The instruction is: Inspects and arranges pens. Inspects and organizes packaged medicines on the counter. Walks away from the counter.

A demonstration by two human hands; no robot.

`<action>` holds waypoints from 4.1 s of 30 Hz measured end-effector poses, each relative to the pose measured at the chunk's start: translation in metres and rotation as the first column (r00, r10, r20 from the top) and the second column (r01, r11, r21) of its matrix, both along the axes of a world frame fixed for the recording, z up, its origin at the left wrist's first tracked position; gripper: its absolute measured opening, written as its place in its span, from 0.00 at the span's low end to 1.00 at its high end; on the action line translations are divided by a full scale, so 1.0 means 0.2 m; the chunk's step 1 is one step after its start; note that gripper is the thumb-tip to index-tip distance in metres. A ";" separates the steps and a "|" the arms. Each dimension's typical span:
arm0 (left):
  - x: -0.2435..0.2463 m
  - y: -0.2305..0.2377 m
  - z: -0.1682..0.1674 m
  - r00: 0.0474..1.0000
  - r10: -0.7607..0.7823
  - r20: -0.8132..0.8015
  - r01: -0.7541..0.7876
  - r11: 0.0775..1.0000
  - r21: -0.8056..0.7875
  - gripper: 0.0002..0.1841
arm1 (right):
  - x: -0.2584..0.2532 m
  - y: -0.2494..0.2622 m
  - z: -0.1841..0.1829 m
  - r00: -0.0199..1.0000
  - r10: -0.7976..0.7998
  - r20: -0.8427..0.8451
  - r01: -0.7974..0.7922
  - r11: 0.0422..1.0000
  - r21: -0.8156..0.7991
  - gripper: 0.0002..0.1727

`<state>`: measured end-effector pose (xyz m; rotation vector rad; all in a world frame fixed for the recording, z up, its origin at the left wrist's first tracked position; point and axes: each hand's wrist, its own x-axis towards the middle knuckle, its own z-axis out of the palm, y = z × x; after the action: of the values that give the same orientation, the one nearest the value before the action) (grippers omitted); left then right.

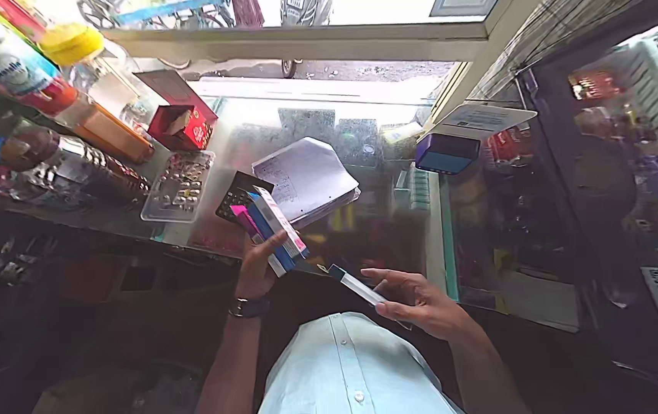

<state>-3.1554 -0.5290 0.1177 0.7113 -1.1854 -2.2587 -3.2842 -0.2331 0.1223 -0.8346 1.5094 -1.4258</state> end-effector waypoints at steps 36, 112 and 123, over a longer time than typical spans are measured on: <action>0.08 0.22 -0.15 0.610 -0.585 -0.535 0.728 0.681 0.085 0.35 | -0.13 -0.27 -0.32 0.508 0.367 0.779 0.397 0.703 -0.590 0.25; 0.06 0.21 -0.45 0.694 -0.356 -0.626 0.618 0.741 0.264 0.38 | 0.01 -0.17 -0.27 0.425 -0.180 -0.887 0.670 0.722 0.174 0.30; 0.00 0.28 -0.17 0.940 -0.300 -0.166 0.314 0.947 0.066 0.36 | 0.22 -0.31 -0.08 0.886 -0.210 -0.413 0.262 0.962 0.075 0.43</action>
<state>-3.1557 -0.4728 0.0846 0.3943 -1.1923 -2.5864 -3.2401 -0.2950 0.1067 -0.9275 2.0557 -1.3632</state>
